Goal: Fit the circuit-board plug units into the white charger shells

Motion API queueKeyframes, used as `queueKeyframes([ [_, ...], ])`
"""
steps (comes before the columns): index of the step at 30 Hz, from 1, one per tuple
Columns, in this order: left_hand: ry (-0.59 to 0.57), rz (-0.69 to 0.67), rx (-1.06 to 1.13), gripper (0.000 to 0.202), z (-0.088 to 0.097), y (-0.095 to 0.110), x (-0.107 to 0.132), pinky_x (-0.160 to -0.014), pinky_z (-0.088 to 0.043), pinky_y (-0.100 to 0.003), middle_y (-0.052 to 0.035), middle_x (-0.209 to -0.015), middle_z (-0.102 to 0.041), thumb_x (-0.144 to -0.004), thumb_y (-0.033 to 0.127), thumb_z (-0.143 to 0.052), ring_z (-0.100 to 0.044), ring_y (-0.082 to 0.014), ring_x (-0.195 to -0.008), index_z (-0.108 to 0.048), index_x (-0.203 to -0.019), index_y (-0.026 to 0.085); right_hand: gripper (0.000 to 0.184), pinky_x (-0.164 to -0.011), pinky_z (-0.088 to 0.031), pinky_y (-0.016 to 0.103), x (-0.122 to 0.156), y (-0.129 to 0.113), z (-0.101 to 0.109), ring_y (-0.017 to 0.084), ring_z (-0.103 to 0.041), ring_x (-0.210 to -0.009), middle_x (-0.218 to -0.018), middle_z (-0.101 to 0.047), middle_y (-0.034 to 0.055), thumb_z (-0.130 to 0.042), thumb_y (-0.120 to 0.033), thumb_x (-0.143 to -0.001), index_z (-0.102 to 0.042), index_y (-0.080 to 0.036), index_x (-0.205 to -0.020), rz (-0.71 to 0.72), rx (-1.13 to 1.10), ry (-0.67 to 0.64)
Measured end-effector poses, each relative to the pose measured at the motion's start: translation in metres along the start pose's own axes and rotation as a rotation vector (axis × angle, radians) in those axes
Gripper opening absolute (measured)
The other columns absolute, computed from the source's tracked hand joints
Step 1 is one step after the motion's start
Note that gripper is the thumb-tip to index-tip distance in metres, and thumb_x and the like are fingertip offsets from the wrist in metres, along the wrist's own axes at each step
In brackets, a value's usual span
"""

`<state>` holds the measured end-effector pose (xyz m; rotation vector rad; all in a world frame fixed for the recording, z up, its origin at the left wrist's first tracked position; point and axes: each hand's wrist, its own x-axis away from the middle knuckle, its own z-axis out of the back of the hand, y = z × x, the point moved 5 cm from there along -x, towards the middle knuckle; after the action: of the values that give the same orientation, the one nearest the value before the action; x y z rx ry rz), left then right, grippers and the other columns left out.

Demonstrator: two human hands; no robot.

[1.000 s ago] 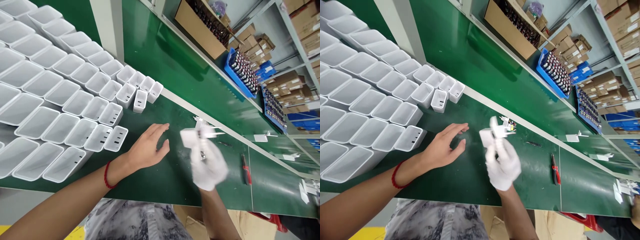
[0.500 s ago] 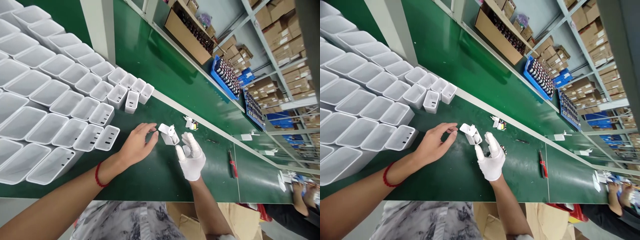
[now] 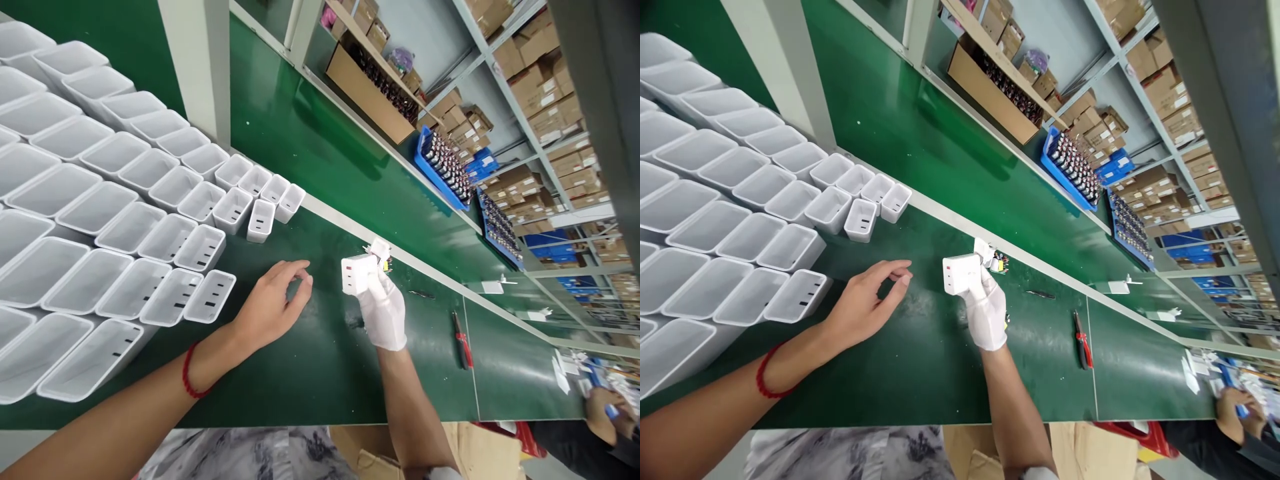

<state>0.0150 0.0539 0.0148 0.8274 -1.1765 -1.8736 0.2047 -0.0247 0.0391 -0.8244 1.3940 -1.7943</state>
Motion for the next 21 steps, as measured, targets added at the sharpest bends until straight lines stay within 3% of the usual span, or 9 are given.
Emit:
queueKeyframes([
  [3,-0.046,0.012,0.016,0.034,-0.002,0.0,0.0,-0.075,-0.058,-0.032,-0.0066,-0.099,-0.069,-0.095,0.038,-0.044,-0.067,-0.0212,-0.093,-0.059,-0.117,0.016,0.038,-0.067,-0.063,0.034,-0.006,0.002,0.0,0.02,-0.071,-0.08,-0.109,-0.072,0.0082,-0.065,-0.046,-0.085,-0.068,-0.019,-0.112,-0.185,-0.327,-0.029],
  [6,-0.086,0.021,0.026,0.034,-0.006,-0.001,0.001,-0.07,-0.058,-0.03,-0.0069,-0.099,-0.069,-0.095,0.037,-0.044,-0.067,-0.0217,-0.092,-0.059,-0.117,0.017,0.036,-0.06,-0.062,0.031,-0.008,0.007,-0.002,0.017,-0.069,-0.068,-0.094,-0.075,0.0074,-0.065,-0.048,-0.085,-0.07,-0.019,-0.105,-0.305,-0.413,-0.085],
  [10,-0.097,0.002,0.015,0.033,-0.009,-0.002,0.002,-0.071,-0.058,-0.031,-0.0073,-0.099,-0.069,-0.095,0.036,-0.043,-0.068,-0.022,-0.093,-0.06,-0.117,0.017,0.039,-0.059,-0.062,0.03,-0.008,0.007,-0.006,0.017,-0.068,-0.067,-0.091,-0.074,0.0075,-0.062,-0.05,-0.086,-0.068,-0.019,-0.109,-0.333,-0.42,-0.175],
  [16,-0.106,-0.016,0.004,0.032,-0.013,-0.005,0.004,-0.068,-0.059,-0.031,-0.0069,-0.097,-0.068,-0.095,0.033,-0.044,-0.068,-0.0207,-0.088,-0.059,-0.118,0.017,0.044,-0.062,-0.06,0.032,-0.013,0.002,-0.005,0.019,-0.068,-0.071,-0.098,-0.072,0.0093,-0.06,-0.051,-0.087,-0.067,-0.017,-0.115,-0.2,-0.263,-0.192],
  [21,-0.081,-0.119,-0.046,0.026,-0.015,-0.003,0.004,-0.077,-0.059,-0.035,-0.0059,-0.091,-0.067,-0.094,0.024,-0.043,-0.067,-0.0197,-0.087,-0.059,-0.113,0.018,0.052,-0.092,-0.054,0.039,-0.059,-0.018,0.017,0.026,-0.065,-0.107,-0.121,-0.067,0.0122,-0.065,-0.039,-0.085,-0.059,-0.016,-0.131,0.216,0.339,0.049],
])
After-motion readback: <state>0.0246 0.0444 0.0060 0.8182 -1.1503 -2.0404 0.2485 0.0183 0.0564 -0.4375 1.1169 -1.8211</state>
